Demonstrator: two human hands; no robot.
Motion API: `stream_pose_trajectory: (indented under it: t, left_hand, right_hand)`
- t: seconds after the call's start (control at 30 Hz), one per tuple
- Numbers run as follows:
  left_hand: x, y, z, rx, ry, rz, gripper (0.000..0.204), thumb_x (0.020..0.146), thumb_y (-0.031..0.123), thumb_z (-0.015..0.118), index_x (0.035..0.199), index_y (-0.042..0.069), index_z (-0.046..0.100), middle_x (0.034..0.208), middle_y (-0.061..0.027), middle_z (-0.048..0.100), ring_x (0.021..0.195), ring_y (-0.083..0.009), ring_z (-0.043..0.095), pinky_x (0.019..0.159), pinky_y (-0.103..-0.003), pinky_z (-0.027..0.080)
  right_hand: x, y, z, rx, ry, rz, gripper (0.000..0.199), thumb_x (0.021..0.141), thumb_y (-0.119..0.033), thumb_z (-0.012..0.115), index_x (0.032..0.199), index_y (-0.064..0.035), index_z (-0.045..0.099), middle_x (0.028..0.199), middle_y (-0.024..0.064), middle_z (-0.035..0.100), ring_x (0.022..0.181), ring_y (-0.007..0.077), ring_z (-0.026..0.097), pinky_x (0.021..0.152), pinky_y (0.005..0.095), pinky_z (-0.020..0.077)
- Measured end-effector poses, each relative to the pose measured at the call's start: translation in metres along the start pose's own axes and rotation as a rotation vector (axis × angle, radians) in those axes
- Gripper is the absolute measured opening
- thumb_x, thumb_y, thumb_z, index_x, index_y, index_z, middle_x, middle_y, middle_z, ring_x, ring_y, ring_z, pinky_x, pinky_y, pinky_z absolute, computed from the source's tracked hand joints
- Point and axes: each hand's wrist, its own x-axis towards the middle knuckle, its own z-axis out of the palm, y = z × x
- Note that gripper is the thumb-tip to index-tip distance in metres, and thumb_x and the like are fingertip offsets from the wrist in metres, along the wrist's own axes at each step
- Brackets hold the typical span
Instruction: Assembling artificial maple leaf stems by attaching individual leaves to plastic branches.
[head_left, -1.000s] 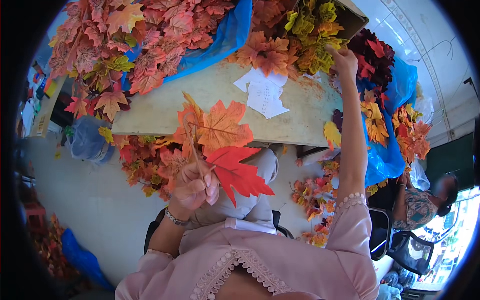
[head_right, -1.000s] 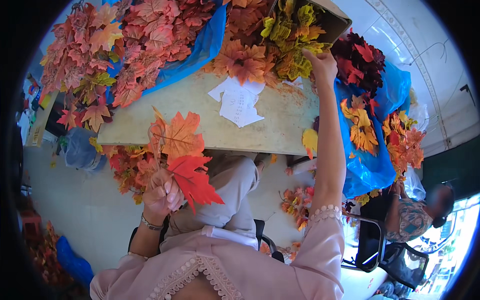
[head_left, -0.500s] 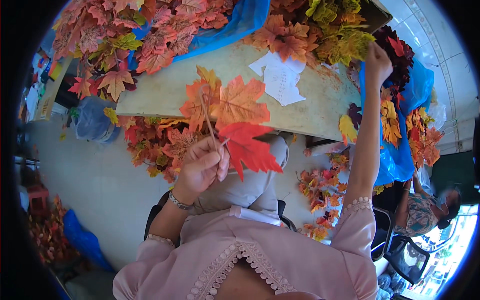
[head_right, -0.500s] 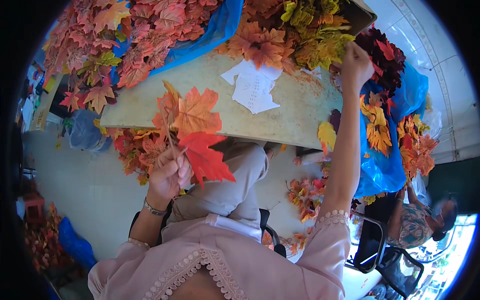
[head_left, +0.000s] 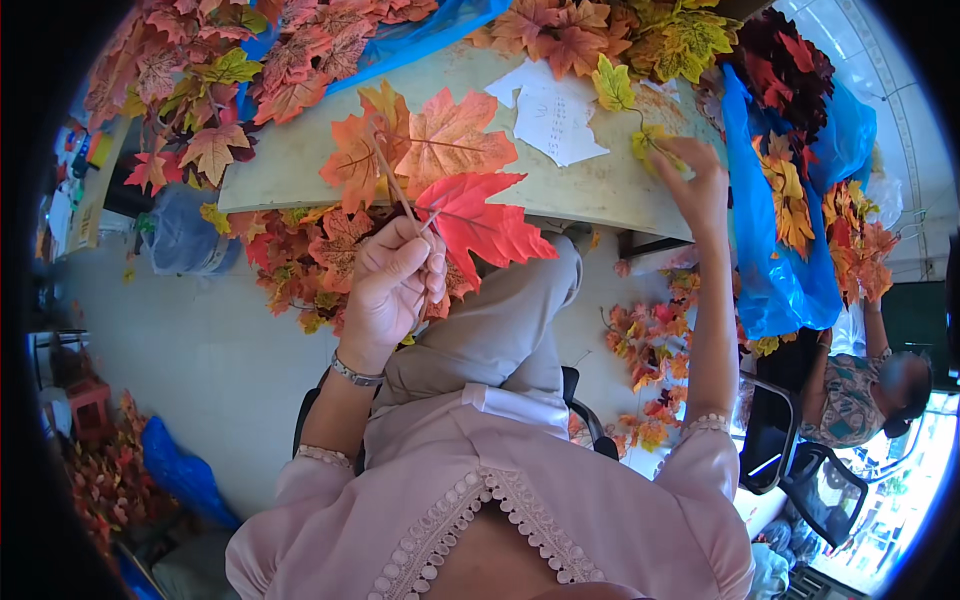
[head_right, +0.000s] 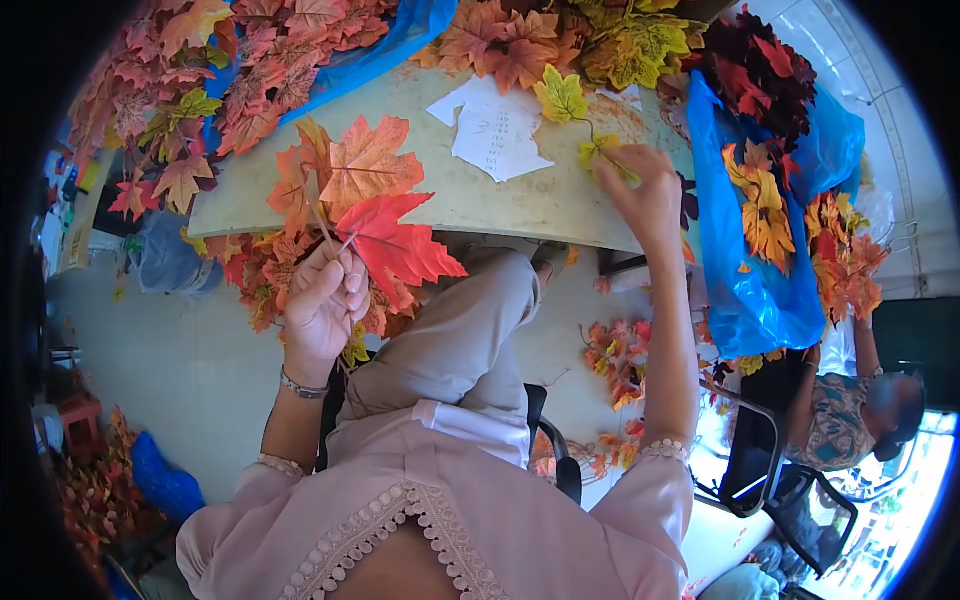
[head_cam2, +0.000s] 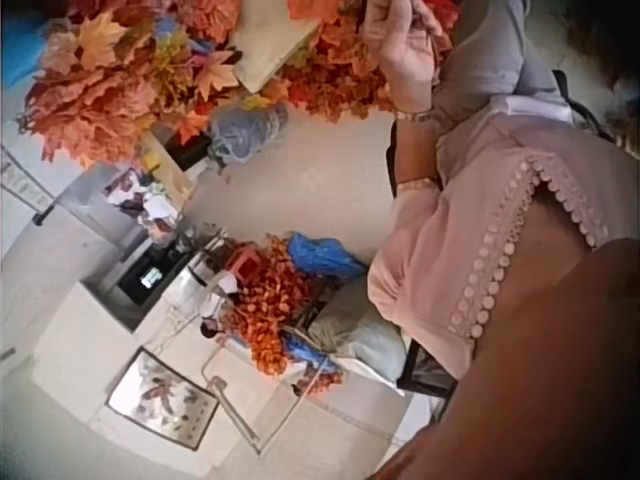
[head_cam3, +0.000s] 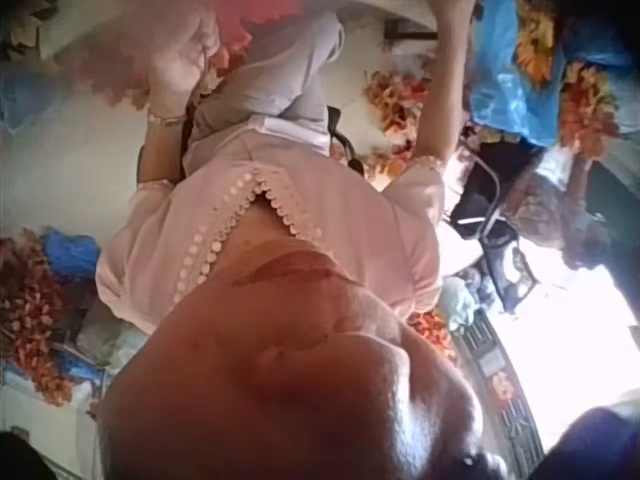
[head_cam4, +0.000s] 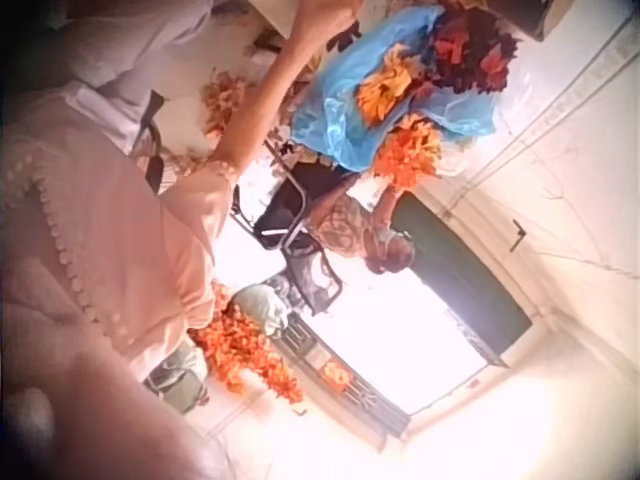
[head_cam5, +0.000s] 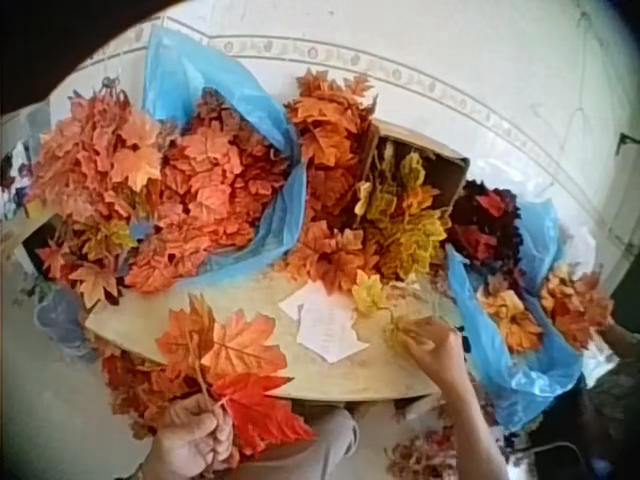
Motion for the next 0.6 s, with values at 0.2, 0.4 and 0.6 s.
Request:
stream_pose_trajectory:
  t: [0.2,0.4,0.6]
  left_hand:
    - [-0.001,-0.006,0.008,-0.017,0.004,-0.009,0.008,0.084,0.009,0.053,0.084,0.002,0.049,0.074,-0.0059,0.051,0.06,-0.0095,0.049,0.052,-0.021,0.043]
    - [-0.002,-0.003,0.011,0.075,0.061,0.028,0.008,0.083,0.007,0.052,0.087,0.0,0.051,0.071,-0.0065,0.051,0.059,-0.0113,0.049,0.052,-0.022,0.041]
    - [0.008,-0.004,0.015,0.259,0.1,0.092,0.009,0.082,0.008,0.056,0.084,-0.001,0.052,0.068,-0.0071,0.055,0.054,-0.0116,0.05,0.052,-0.022,0.042]
  right_hand:
    - [0.027,0.018,0.027,-0.061,0.018,0.229,0.019,0.07,-0.02,0.066,0.082,-0.0055,0.067,0.077,0.0104,0.062,0.072,0.0253,0.058,0.068,0.033,0.0449]
    - [0.032,0.016,0.03,0.06,0.088,0.239,0.015,0.069,-0.018,0.065,0.079,-0.0059,0.066,0.081,0.0102,0.062,0.07,0.022,0.06,0.066,0.0313,0.0461]
    - [0.007,-0.099,-0.04,0.004,-0.062,-0.277,0.005,0.062,0.001,0.055,0.065,-0.0003,0.051,0.095,0.0126,0.061,0.099,0.0298,0.053,0.093,0.0401,0.0339]
